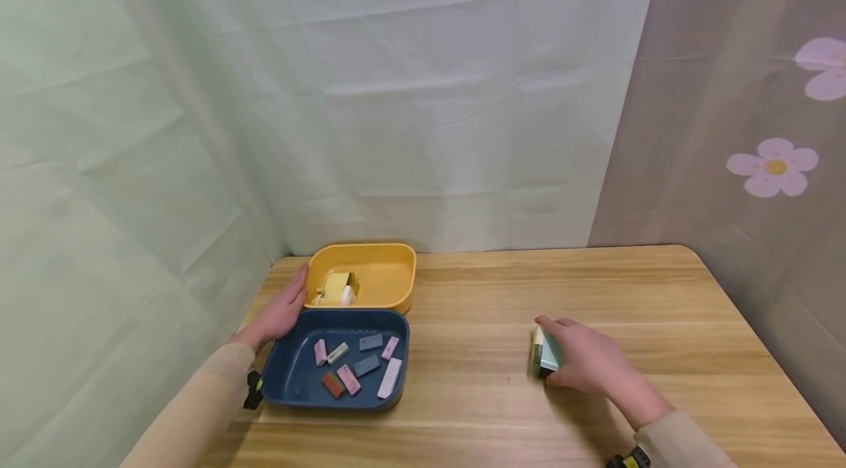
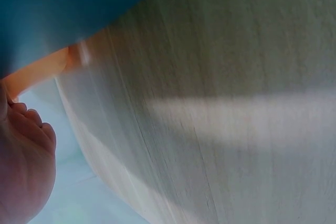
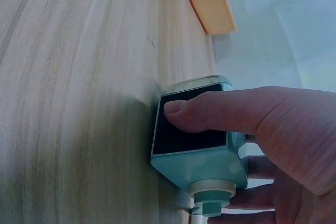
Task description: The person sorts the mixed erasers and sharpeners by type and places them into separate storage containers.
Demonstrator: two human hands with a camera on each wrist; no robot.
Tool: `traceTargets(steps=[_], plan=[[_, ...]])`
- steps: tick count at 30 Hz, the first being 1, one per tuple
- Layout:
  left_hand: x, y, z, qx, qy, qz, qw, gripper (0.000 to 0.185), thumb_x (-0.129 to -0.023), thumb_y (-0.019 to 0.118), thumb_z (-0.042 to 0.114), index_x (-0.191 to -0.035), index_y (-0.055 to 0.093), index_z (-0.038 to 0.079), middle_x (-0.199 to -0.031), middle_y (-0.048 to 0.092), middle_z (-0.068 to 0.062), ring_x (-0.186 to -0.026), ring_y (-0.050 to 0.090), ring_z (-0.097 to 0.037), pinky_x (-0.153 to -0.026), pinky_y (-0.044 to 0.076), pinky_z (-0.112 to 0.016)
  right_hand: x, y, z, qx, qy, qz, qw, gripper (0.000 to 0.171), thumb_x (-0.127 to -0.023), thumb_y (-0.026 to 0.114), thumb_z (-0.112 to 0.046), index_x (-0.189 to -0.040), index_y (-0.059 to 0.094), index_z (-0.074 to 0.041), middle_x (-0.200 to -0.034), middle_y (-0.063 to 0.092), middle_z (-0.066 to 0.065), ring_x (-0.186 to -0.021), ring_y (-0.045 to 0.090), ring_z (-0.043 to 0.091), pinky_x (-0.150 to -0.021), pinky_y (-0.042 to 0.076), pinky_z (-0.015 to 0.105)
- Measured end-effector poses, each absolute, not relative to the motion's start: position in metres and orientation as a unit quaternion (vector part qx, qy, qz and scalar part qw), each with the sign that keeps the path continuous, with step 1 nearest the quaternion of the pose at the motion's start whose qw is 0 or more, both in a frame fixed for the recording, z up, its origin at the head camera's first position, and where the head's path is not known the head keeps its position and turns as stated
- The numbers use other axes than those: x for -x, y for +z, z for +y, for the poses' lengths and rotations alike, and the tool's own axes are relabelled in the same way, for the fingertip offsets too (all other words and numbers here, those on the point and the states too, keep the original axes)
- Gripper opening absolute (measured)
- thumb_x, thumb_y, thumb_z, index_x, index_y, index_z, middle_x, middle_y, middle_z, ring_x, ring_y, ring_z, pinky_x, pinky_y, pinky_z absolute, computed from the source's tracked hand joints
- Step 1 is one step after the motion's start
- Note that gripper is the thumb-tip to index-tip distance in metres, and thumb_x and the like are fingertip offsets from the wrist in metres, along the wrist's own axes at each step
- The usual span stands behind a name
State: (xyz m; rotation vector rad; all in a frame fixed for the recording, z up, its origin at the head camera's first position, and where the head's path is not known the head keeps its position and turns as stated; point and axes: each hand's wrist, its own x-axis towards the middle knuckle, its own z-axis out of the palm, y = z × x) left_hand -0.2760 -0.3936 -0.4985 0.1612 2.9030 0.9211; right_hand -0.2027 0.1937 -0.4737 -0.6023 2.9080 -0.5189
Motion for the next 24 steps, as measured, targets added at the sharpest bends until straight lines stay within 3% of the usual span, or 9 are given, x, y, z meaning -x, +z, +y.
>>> traceTargets(steps=[6, 18, 24], plan=[[0.2779, -0.4992, -0.3919, -0.058, 0.302, 0.95, 0.046, 0.061, -0.118, 0.03, 0.019, -0.169, 0.003, -0.004, -0.177, 0.003, -0.025, -0.162, 0.008, -0.046, -0.13, 0.011, -0.064, 0.2033, -0.4725, 0.1987, 0.197, -0.172, 0.963, 0.059, 0.1, -0.064, 0.101, -0.031, -0.152, 0.059, -0.009, -0.136, 0.067, 0.024, -0.104, 0.07, 0.032, -0.07, 0.058, 0.048], [0.2813, -0.5006, -0.3885, -0.063, 0.295, 0.953, 0.04, 0.061, -0.118, 0.03, 0.018, -0.168, 0.005, -0.006, -0.176, 0.005, -0.026, -0.162, 0.009, -0.046, -0.13, 0.012, -0.063, 0.2067, -0.4735, 0.2016, 0.203, -0.178, 0.962, 0.047, 0.1, -0.063, 0.101, -0.03, -0.152, 0.059, -0.008, -0.136, 0.066, 0.025, -0.103, 0.069, 0.03, -0.069, 0.057, 0.046], [0.2805, -0.5021, -0.387, -0.05, 0.301, 0.951, 0.046, 0.062, -0.119, 0.029, 0.021, -0.17, 0.002, -0.001, -0.178, 0.003, -0.023, -0.163, 0.008, -0.045, -0.13, 0.011, -0.062, 0.2084, -0.4717, 0.2036, 0.202, -0.179, 0.962, 0.043, 0.1, -0.063, 0.101, -0.03, -0.151, 0.059, -0.008, -0.136, 0.066, 0.026, -0.105, 0.069, 0.032, -0.068, 0.058, 0.047]])
